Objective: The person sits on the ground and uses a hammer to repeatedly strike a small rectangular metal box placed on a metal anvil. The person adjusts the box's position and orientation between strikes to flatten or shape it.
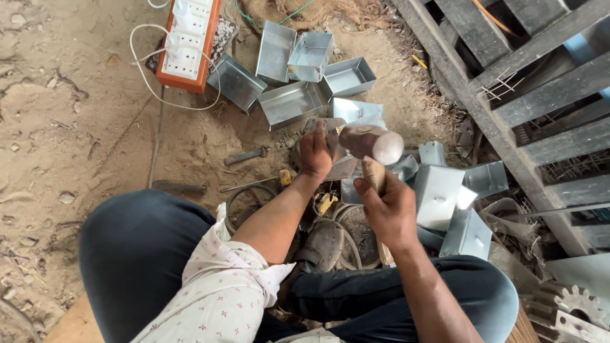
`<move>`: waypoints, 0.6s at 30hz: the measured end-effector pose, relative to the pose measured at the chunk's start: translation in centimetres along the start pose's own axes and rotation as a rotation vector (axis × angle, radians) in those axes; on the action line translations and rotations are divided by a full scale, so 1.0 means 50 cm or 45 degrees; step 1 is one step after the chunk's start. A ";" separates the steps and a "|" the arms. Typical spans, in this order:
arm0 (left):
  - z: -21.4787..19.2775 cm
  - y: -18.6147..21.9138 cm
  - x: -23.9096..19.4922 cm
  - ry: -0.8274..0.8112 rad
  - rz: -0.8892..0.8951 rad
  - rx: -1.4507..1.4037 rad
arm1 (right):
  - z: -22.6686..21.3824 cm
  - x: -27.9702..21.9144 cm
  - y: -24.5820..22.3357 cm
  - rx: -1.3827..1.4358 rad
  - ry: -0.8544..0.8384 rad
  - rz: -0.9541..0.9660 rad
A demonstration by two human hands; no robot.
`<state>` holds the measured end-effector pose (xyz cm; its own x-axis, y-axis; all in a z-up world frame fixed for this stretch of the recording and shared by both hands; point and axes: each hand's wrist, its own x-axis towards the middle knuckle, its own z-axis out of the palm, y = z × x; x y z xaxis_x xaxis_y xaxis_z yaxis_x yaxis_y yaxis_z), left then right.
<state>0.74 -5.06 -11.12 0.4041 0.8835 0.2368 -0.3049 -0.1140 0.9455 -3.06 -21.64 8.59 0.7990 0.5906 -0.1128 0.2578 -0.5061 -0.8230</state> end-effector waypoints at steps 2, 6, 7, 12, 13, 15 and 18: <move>0.002 -0.007 -0.006 0.014 -0.014 0.026 | -0.014 -0.009 -0.001 0.223 -0.004 -0.076; 0.002 -0.020 -0.007 -0.006 -0.023 0.004 | -0.033 -0.013 -0.002 0.367 0.081 -0.326; 0.007 -0.022 -0.002 0.003 0.000 -0.009 | -0.033 -0.005 -0.002 0.386 0.055 -0.397; -0.001 -0.021 0.000 -0.007 -0.047 0.063 | 0.003 0.005 -0.001 -0.321 0.075 -0.136; 0.002 -0.020 -0.005 -0.010 -0.043 0.083 | -0.002 0.001 0.000 -0.281 0.083 -0.103; 0.007 -0.021 -0.014 -0.007 -0.039 0.010 | -0.016 -0.002 0.004 -0.116 0.079 -0.100; 0.002 -0.024 -0.008 -0.018 -0.069 0.026 | -0.029 -0.002 0.007 0.229 0.069 -0.210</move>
<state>1.02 -5.29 -12.34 0.4314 0.8823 0.1884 -0.2647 -0.0759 0.9614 -2.24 -22.79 9.12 0.7834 0.6189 0.0574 0.2904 -0.2829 -0.9141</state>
